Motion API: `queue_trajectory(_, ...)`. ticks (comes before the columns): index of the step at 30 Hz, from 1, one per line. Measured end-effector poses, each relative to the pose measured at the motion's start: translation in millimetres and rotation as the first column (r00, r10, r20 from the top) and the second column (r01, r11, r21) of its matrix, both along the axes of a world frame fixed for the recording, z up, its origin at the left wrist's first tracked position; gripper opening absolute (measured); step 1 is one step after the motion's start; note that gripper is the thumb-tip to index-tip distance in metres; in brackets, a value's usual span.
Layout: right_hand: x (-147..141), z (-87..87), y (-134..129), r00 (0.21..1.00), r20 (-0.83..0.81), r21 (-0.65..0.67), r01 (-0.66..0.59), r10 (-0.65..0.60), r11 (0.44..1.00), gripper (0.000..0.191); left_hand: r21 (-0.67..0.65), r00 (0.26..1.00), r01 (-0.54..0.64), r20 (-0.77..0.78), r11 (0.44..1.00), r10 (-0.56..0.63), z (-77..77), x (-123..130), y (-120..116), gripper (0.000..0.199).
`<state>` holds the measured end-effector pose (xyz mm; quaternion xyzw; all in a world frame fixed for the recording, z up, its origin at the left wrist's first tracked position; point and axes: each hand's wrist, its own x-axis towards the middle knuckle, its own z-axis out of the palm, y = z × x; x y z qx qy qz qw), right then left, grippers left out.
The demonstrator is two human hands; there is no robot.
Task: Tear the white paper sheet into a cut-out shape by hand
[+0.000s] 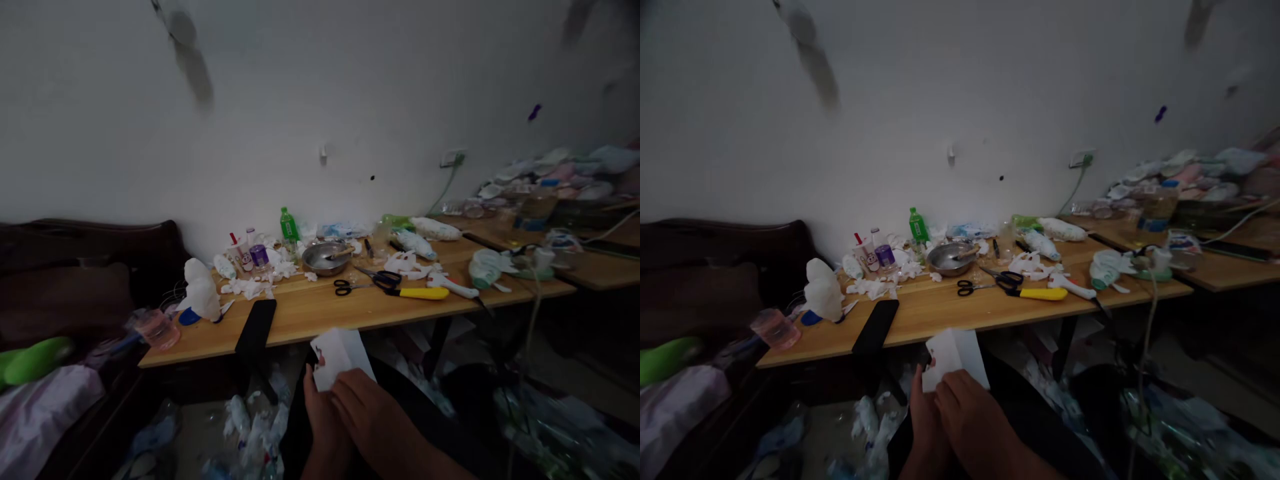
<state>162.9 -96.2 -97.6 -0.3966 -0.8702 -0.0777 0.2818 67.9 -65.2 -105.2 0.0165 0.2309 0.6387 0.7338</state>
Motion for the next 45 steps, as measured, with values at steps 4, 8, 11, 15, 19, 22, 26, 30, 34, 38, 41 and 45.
queue_trajectory(4, 6, -2.2, 1, 0.998, -0.042, -0.05, -0.046, 0.044, 0.998, 0.027, -0.137, 0.985, -0.019, 0.169, 0.99, 0.042, 0.5, 0, 6, 0.034)
queue_trajectory(8, 8, -7.3, 4, 0.996, -0.052, -0.087, -0.082, 0.078, 0.993, 0.028, -0.126, 0.982, 0.005, 0.188, 0.992, 0.019, -0.6, 4, 7, 0.033)
queue_trajectory(11, 9, -5.2, 3, 0.99, -0.095, -0.133, -0.115, 0.103, 0.984, 0.025, -0.101, 0.988, 0.033, 0.153, 0.994, -0.017, 1.4, 6, 5, 0.029)
queue_trajectory(15, 12, 6.4, -1, 0.969, -0.17, -0.095, -0.198, 0.181, 0.976, 0.021, -0.102, 0.995, 0.067, 0.084, 0.993, -0.058, 4.2, 2, 7, 0.022)
queue_trajectory(19, 27, 9.1, 1, 0.801, -0.588, -0.144, -0.239, 0.111, 0.96, 0.026, -0.078, 0.998, 0.008, 0.068, 0.997, -0.003, 6.9, -10, 7, 0.022)
queue_trajectory(22, 38, -4.0, 16, 0.357, -0.863, -0.479, -0.353, -0.358, 0.804, 0.033, -0.057, 0.998, -0.017, 0.066, 0.998, 0.021, 10.4, -17, 5, 0.029)
queue_trajectory(26, 38, -27.3, 41, 0.242, -0.759, -0.592, -0.641, -0.604, 0.488, 0.054, -0.011, 0.998, -0.017, 0.056, 1.0, 0.018, 13.2, -24, 7, 0.031)
queue_trajectory(30, 34, -36.0, 51, 0.254, -0.747, -0.507, -0.815, -0.614, 0.279, 0.054, 0.053, 0.998, -0.058, 0.038, 0.997, 0.056, 7.4, -32, 17, 0.033)
queue_trajectory(34, 34, -32.4, 47, 0.196, -0.767, -0.449, -0.844, -0.611, 0.294, 0.045, 0.07, 0.996, -0.084, 0.012, 0.994, 0.083, -6.6, -40, 22, 0.036)
queue_trajectory(38, 36, -30.0, 47, 0.139, -0.788, -0.44, -0.807, -0.599, 0.393, 0.042, 0.08, 0.999, -0.021, -0.031, 0.997, 0.023, -16.1, -40, 19, 0.032)
queue_trajectory(41, 37, -31.4, 50, 0.125, -0.802, -0.444, -0.779, -0.584, 0.444, 0.043, 0.086, 0.997, 0.058, -0.063, 0.995, -0.053, -15.8, -39, 16, 0.031)
queue_trajectory(45, 38, -33.4, 55, 0.116, -0.823, -0.446, -0.739, -0.556, 0.505, 0.047, 0.069, 0.992, 0.121, -0.049, 0.99, -0.118, -8.7, -32, 11, 0.03)
